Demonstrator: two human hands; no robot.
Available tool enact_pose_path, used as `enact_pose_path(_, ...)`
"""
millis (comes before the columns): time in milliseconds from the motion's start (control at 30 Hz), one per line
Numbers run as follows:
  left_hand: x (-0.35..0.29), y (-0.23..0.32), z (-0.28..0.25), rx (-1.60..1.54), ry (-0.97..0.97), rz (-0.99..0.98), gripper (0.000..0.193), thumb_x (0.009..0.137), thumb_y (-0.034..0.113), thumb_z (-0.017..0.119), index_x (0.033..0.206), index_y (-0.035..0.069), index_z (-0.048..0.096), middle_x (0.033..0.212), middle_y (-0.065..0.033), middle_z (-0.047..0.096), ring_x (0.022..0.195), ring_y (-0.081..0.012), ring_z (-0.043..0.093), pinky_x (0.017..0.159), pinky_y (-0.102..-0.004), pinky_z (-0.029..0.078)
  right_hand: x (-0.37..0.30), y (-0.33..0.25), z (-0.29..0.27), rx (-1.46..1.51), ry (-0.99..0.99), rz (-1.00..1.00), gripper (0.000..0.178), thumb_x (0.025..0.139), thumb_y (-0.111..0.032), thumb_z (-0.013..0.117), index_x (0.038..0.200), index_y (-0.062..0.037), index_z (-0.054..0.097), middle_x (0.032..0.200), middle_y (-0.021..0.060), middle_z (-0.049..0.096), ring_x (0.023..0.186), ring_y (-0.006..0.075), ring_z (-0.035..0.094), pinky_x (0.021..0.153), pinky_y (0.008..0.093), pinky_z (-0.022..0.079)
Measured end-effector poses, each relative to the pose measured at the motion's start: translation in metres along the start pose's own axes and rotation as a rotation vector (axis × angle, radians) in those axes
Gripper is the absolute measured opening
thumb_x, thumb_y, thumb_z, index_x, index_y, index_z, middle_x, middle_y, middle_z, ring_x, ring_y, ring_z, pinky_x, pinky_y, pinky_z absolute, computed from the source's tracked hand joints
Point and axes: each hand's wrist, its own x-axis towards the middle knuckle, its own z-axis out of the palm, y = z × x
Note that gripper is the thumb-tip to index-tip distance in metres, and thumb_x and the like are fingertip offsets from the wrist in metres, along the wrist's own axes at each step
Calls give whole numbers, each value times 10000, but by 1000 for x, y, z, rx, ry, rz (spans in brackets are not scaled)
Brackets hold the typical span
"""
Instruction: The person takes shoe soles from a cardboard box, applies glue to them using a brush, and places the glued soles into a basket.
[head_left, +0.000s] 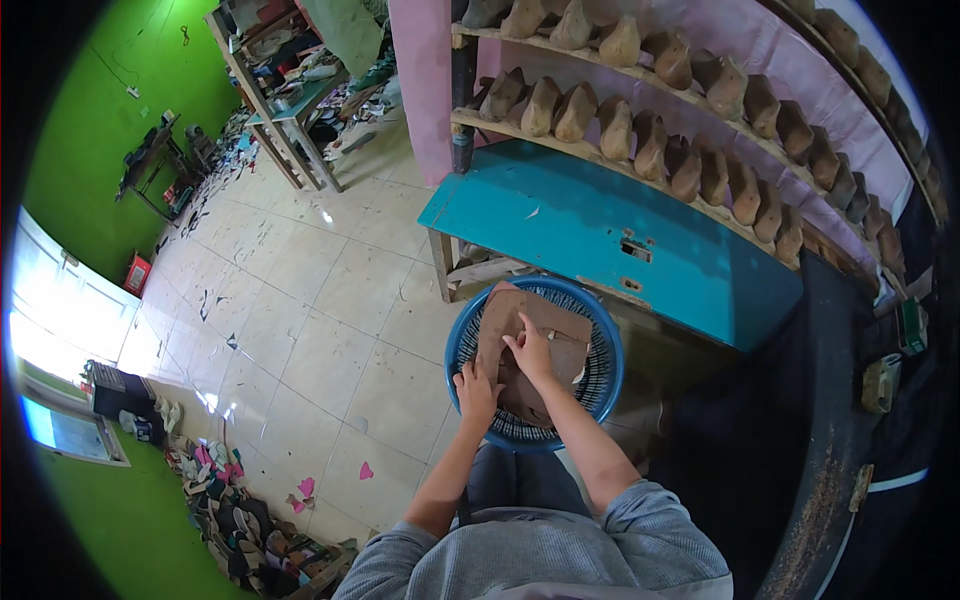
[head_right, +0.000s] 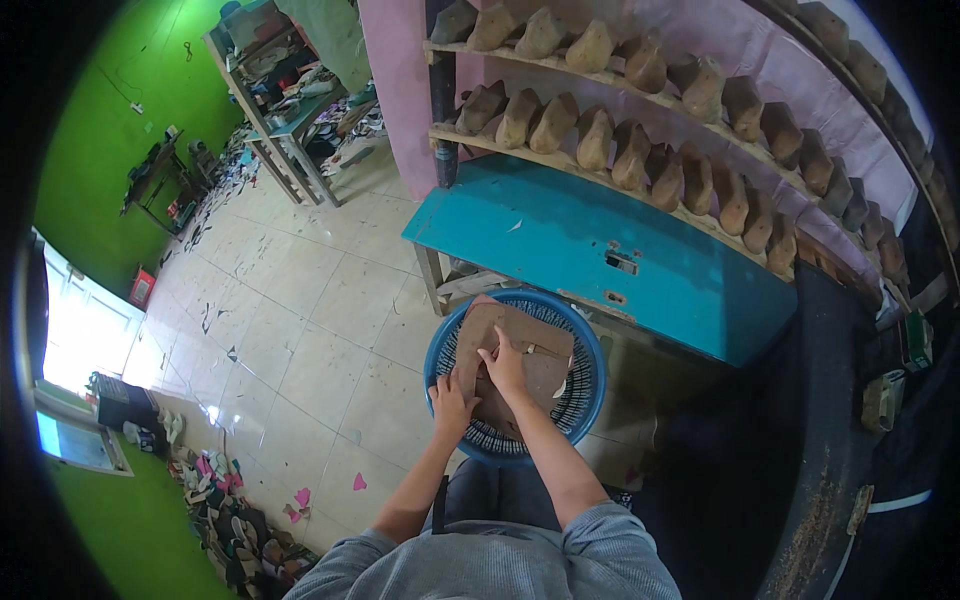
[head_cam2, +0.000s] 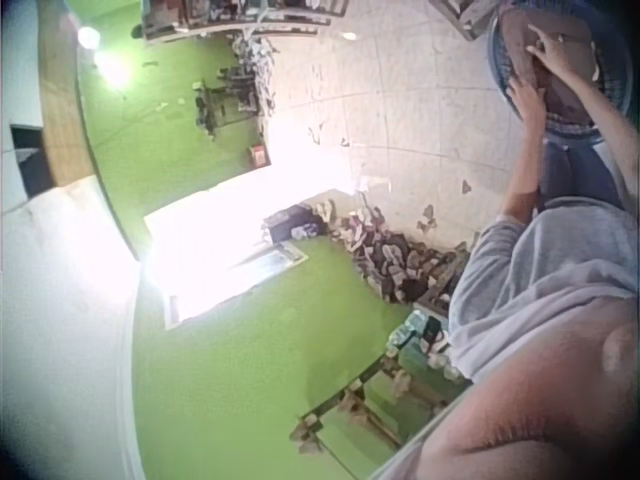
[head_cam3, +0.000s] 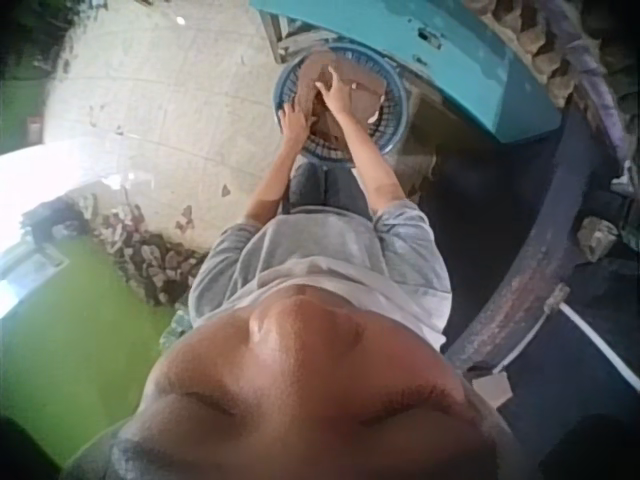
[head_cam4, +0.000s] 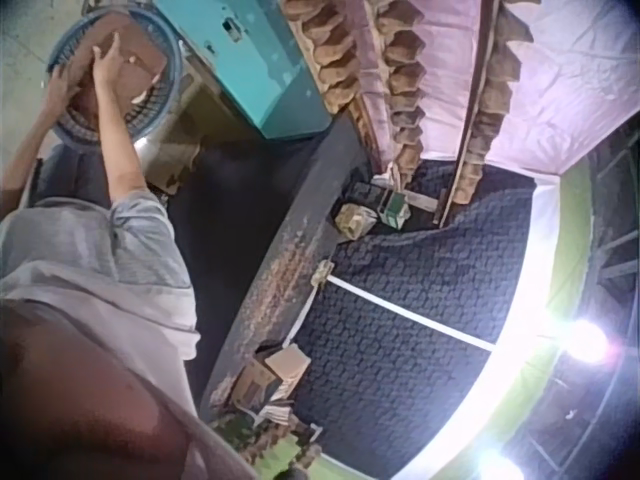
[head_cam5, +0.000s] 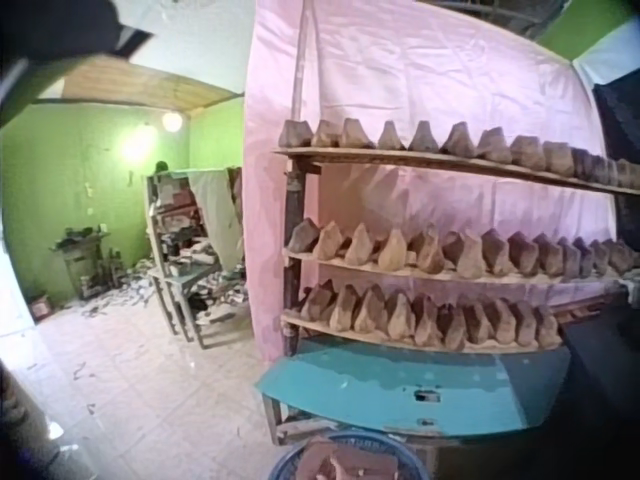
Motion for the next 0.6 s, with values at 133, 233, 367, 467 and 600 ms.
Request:
enact_pose_path(133,-15,9,-43,-121,177,105,452,784,173,677,1182,26,521,1103,-173,524,945,-362,492,844,-420,418,-23,-52,-61,94,104,-106,255,783,-156,707,1012,-61,651,684,85,581,574,204,560,565,312,463)
enact_pose_path(233,-23,27,-88,-252,172,151,251,854,151,592,1065,17,581,982,-193,569,866,-382,526,791,-433,441,-50,-96,-120,104,160,-126,87,787,-111,698,839,-44,680,711,76,588,574,169,557,549,277,451)
enact_pose_path(367,-33,75,-155,-427,159,248,150,886,122,550,953,10,624,849,-192,599,792,-368,575,713,-417,466,-78,-133,-183,147,272,-7,86,765,-95,708,829,-45,678,730,85,597,613,206,554,583,309,457)
enact_pose_path(467,-34,107,-196,-480,184,356,130,883,121,563,908,20,641,829,-165,610,782,-337,592,687,-400,469,-92,-162,-221,108,373,-59,73,746,-79,719,805,-57,682,747,73,614,672,207,562,624,318,458)
enact_pose_path(600,-40,147,-227,-501,147,503,106,856,130,610,905,45,651,766,-110,599,685,-261,575,636,-345,466,-117,-192,-260,40,560,-116,88,729,-74,731,793,-49,676,736,75,615,670,214,557,617,314,456)
